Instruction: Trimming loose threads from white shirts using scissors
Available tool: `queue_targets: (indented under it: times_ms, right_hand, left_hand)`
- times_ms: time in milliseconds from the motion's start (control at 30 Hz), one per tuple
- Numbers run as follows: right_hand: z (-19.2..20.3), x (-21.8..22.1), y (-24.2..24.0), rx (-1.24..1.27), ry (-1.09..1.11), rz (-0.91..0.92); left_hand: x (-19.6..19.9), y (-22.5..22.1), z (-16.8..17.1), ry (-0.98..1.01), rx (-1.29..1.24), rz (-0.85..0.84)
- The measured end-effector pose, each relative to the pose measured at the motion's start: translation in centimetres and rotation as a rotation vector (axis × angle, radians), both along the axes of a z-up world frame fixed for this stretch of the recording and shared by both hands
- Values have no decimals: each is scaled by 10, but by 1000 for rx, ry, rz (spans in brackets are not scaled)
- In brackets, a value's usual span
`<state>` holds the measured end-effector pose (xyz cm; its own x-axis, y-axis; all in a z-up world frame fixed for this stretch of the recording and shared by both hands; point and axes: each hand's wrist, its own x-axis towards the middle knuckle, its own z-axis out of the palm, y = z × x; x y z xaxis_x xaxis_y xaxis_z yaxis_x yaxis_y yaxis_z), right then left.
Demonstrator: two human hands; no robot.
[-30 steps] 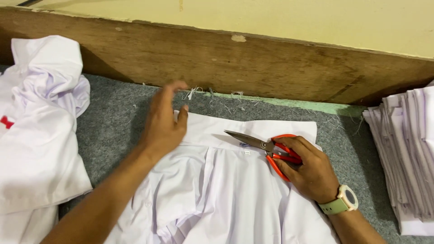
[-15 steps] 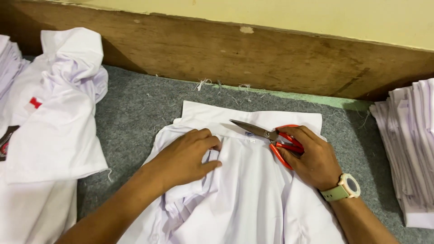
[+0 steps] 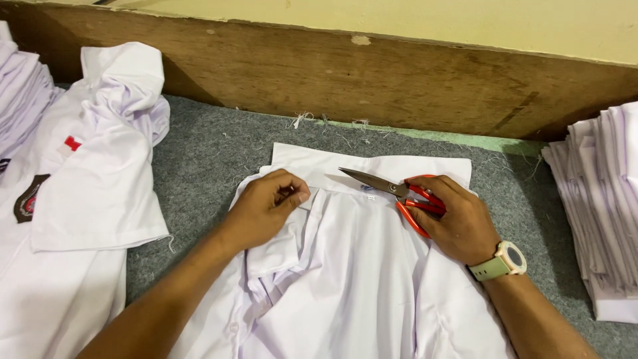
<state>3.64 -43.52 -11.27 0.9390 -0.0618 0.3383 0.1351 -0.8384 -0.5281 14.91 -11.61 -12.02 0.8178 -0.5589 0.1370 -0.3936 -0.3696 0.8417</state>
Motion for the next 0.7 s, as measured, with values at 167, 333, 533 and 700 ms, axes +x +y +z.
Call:
queue_targets:
  times_ms: [167,333,533,700]
  right_hand:
    - [-2,-1,-1,21,5,-18]
    - [1,-1,0,28,19,-19]
    - [-4,2,0,-111,79,-52]
    - [-8,4,-3,-102,111,-75]
  left_hand:
    - [8,19,38,-224,-4,85]
    - [-23,35,122,-125,501,16]
    - [-36,28,97,239,1104,-295]
    - [-8,37,106,274,1039,-270]
